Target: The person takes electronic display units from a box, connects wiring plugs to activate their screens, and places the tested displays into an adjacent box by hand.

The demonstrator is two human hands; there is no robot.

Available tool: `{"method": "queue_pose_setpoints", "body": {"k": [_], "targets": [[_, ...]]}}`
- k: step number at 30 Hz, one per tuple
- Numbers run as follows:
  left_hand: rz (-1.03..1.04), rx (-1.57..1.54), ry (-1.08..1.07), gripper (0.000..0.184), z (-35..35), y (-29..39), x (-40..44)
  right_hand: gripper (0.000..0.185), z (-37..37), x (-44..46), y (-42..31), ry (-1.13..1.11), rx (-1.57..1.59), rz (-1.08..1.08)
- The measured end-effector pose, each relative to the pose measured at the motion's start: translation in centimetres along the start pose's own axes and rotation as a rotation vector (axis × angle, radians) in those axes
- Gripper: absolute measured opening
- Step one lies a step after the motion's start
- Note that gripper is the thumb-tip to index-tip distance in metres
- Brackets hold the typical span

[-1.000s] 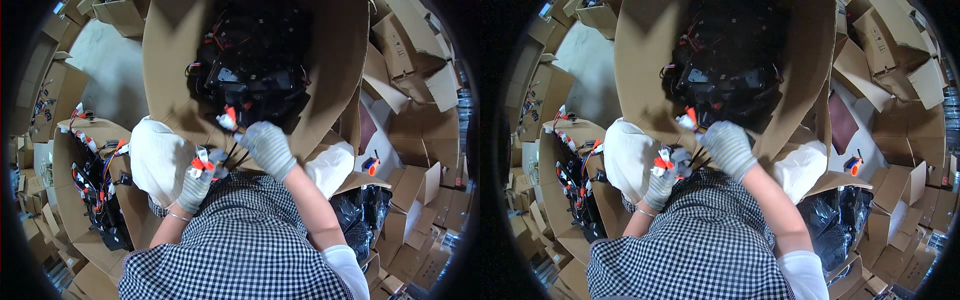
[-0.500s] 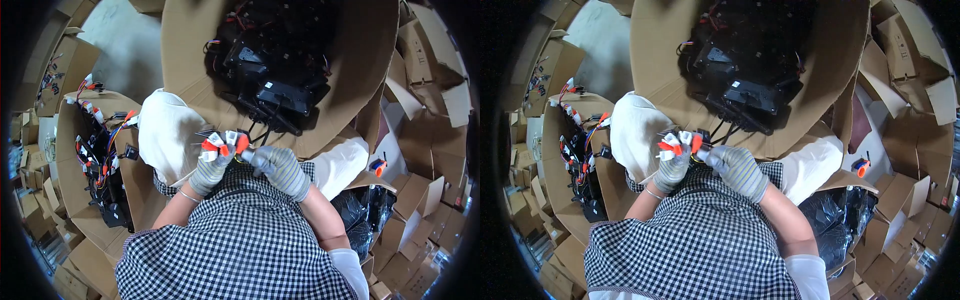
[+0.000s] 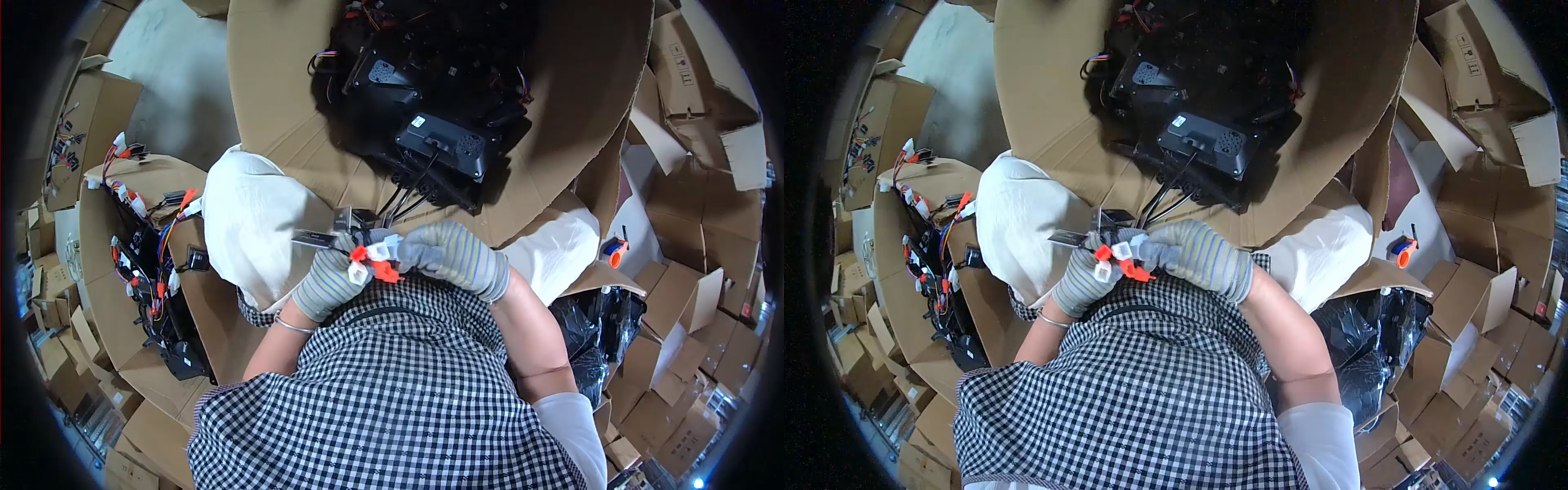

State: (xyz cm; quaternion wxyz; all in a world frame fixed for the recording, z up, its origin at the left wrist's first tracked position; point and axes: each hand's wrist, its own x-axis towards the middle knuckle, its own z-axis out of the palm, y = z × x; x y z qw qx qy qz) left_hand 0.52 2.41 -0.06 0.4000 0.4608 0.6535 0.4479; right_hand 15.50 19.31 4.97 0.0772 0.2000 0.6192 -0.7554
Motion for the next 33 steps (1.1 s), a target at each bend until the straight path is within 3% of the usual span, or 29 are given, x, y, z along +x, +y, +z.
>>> {"method": "queue_pose_setpoints", "body": {"k": [1, 2, 5, 7, 9, 11, 13, 16, 17, 19, 21, 23, 24, 26, 27, 29, 31, 32, 33], "targets": [[-0.005, -0.002, -0.004, 0.028, -0.2, -0.2, -0.1, 0.032, -0.2, -0.2, 0.1, -0.024, 0.214, 0.134], [-0.085, -0.009, 0.008, 0.028, -0.5, -0.4, -0.2, 0.037, -0.2, -0.6, -0.2, 0.016, 0.251, 0.026], [-0.150, -0.029, 0.020, 0.027, -1.0, 0.2, -0.1, 0.039, -0.4, -0.6, 0.4, 0.146, 0.318, 0.087], [-0.181, -0.037, -0.030, 0.025, -0.9, 0.9, 0.2, 0.040, -0.3, 0.0, 0.6, 0.108, 0.227, 0.075], [-0.125, -0.122, 0.036, 0.024, -0.7, 1.2, 0.6, 0.040, -0.1, 0.3, 0.5, 0.083, 0.182, -0.024], [-0.033, -0.059, -0.032, 0.023, -1.1, 2.6, 1.2, 0.035, -0.3, 0.8, 0.8, 0.081, 0.105, -0.042], [0.019, -0.060, -0.012, 0.022, -0.7, 1.6, 0.8, 0.030, -0.3, 0.6, 0.0, -0.003, 0.240, 0.255], [-0.222, -0.150, -0.028, 0.018, -0.8, 0.7, 0.3, 0.024, 0.0, 1.4, 1.8, -0.004, 0.237, 0.225], [-0.213, -0.151, -0.030, 0.018, -0.7, 0.8, 0.5, 0.023, -0.2, 1.6, 2.3, -0.008, 0.180, 0.221], [-0.055, 0.084, -0.081, 0.017, -0.8, 1.4, 1.2, 0.019, -2.3, 2.9, 1.7, -0.031, 0.054, 0.148], [-0.035, -0.011, -0.079, 0.019, -0.3, 1.1, 0.9, 0.022, -3.5, 5.0, -0.2, 0.658, -1.157, -0.290], [-0.097, -0.109, -0.064, 0.023, -0.2, 0.8, 0.7, 0.035, -3.9, 6.5, -1.6, 0.900, -1.400, -0.191], [-0.080, -0.099, -0.058, 0.023, -0.3, 0.7, 0.6, 0.044, -4.7, 7.3, -1.2, 0.817, -1.458, -0.065], [0.014, 0.070, -0.169, 0.025, -0.7, 1.5, 0.8, 0.030, -6.1, 9.0, 0.3, 0.690, -1.530, 0.131], [-0.072, -0.090, -0.214, 0.026, -0.8, 2.4, 0.7, 0.025, -6.7, 9.4, 0.6, 0.625, -1.550, 0.209], [-0.137, -0.219, -0.229, 0.023, -0.9, 2.5, 0.1, 0.019, -6.5, 9.2, 0.3, 0.688, -1.504, 0.123], [-0.044, -0.313, -0.242, 0.025, -0.7, 1.8, -0.5, 0.019, -5.8, 8.2, -0.1, 0.966, -0.950, -0.180], [-0.079, -0.336, -0.263, 0.030, -0.9, 2.3, -0.6, 0.015, -5.7, 7.5, -0.3, 0.953, -0.729, -0.271], [-0.115, -0.360, -0.286, 0.036, -0.9, 2.8, -0.7, 0.015, -5.2, 7.4, 0.4, 0.953, -0.734, -0.276]]}}
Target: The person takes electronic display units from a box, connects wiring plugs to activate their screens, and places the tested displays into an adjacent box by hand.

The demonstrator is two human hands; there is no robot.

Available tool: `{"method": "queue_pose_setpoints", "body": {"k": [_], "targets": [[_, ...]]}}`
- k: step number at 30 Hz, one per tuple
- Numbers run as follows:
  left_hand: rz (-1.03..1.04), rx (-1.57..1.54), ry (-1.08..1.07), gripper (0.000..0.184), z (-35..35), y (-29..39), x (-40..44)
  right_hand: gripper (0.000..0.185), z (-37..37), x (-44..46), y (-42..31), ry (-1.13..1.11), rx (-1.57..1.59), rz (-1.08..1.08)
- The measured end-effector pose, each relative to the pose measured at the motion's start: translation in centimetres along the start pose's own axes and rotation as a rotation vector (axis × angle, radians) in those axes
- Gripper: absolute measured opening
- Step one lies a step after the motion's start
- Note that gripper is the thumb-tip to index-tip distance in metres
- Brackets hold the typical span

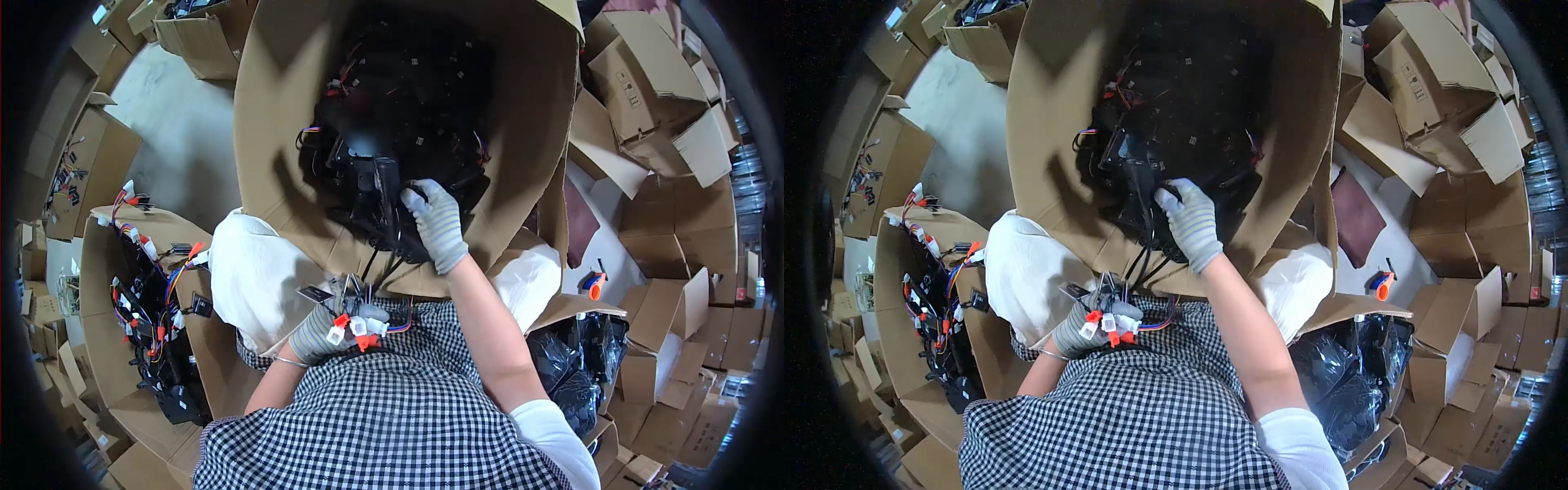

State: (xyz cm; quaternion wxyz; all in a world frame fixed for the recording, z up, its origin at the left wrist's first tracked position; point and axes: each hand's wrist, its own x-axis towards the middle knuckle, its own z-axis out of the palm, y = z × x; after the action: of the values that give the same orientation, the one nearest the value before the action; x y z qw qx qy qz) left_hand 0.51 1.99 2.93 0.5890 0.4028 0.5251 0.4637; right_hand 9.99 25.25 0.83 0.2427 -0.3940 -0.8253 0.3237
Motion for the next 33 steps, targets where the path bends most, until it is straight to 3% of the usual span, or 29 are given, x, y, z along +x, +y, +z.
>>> {"method": "queue_pose_setpoints", "body": {"k": [2, 4, 6, 7, 8, 9, 10, 12, 13, 14, 15, 16, 18, 19, 21, 22, 23, 24, 26, 28, 30, 31, 33], "targets": [[0.005, 0.065, -0.051, 0.035, 0.1, 0.6, 0.1, 0.016, 2.0, -1.5, 1.4, -0.087, 1.250, 0.274], [0.006, 0.104, -0.102, 0.029, 0.2, 0.8, 0.0, 0.020, 3.3, -2.2, 1.7, -0.129, 1.501, 0.421], [0.025, 0.041, -0.090, 0.022, 0.2, -0.6, -0.4, 0.019, 2.8, -2.6, 2.4, -0.281, 1.468, 0.534], [0.214, 0.476, -0.075, 0.021, -0.1, 1.3, -0.7, 0.015, 1.6, -2.0, 2.5, -0.478, 1.032, 0.594], [0.155, 0.231, -0.026, 0.021, 0.0, 1.1, -0.9, 0.016, 0.2, -1.3, 2.6, -0.639, 0.582, 0.636], [0.124, 0.331, -0.026, 0.019, 0.0, 0.8, -1.0, 0.018, 1.3, -1.4, 5.2, -0.517, 0.363, 0.438], [0.095, 0.432, -0.029, 0.017, -0.2, 0.5, -1.0, 0.018, 1.2, -0.4, 6.3, -0.491, 0.361, 0.446], [0.303, 0.893, 0.085, 0.020, -1.6, -2.3, -0.7, 0.021, -0.3, 4.3, 8.9, 0.021, 0.193, 0.291], [0.318, 1.001, 0.186, 0.018, -1.4, -2.0, -0.4, 0.024, 0.0, 6.7, 12.5, 0.100, 0.627, 0.434], [0.474, 1.263, 0.381, 0.009, -1.7, -5.5, -0.2, 0.028, 0.7, 9.0, 16.1, 0.176, 1.068, 0.561], [0.408, 1.135, 0.309, 0.004, -1.7, -5.7, 0.0, 0.028, 1.1, 10.9, 17.7, 0.183, 1.071, 0.555], [0.340, 1.011, 0.241, 0.003, -1.8, -5.8, 0.3, 0.034, 1.6, 12.6, 18.7, 0.327, 0.514, 0.499], [0.464, 1.215, 0.190, 0.027, -2.4, -5.6, 0.1, 0.040, 1.8, 15.2, 18.8, 0.460, -0.036, 0.419], [0.378, 1.148, 0.236, 0.012, -2.2, -5.2, 0.1, 0.039, 1.6, 16.1, 18.2, 0.507, 0.073, 0.492], [0.164, 0.907, 0.240, 0.012, -2.3, -5.6, -0.4, 0.038, 1.3, 16.8, 18.8, 0.557, 0.189, 0.571], [0.038, 0.739, 0.225, 0.013, -2.4, -5.9, -0.5, 0.036, 0.9, 16.7, 20.0, 0.415, 0.039, 0.458], [0.019, 0.937, 0.162, 0.013, -3.1, -7.5, -1.2, 0.034, 0.8, 16.8, 20.8, 0.271, -0.110, 0.341], [-0.001, 1.133, 0.096, 0.014, -3.8, -9.5, -1.7, 0.034, 0.2, 16.4, 19.1, 0.274, -0.109, 0.341], [0.046, 1.211, 0.144, 0.014, -3.7, -12.6, -1.8, 0.026, -2.8, 13.4, 11.0, 0.796, -0.242, -0.104], [0.143, 0.453, 0.322, 0.016, -2.1, -9.5, -0.3, 0.019, -5.1, 9.4, 4.6, 0.527, -0.356, -0.219], [0.271, 1.686, 0.237, 0.020, -1.7, -5.7, -1.2, 0.027, -5.1, 5.5, 1.6, 0.304, -0.520, -0.505], [0.368, 1.399, 0.314, 0.022, -1.6, -4.3, -0.2, 0.031, -4.7, 3.4, 0.5, 0.251, -0.513, -0.628], [0.366, 0.861, 0.389, 0.023, -1.1, -4.6, 0.3, 0.030, -3.1, -0.5, 0.1, 0.124, -0.436, -0.785]]}}
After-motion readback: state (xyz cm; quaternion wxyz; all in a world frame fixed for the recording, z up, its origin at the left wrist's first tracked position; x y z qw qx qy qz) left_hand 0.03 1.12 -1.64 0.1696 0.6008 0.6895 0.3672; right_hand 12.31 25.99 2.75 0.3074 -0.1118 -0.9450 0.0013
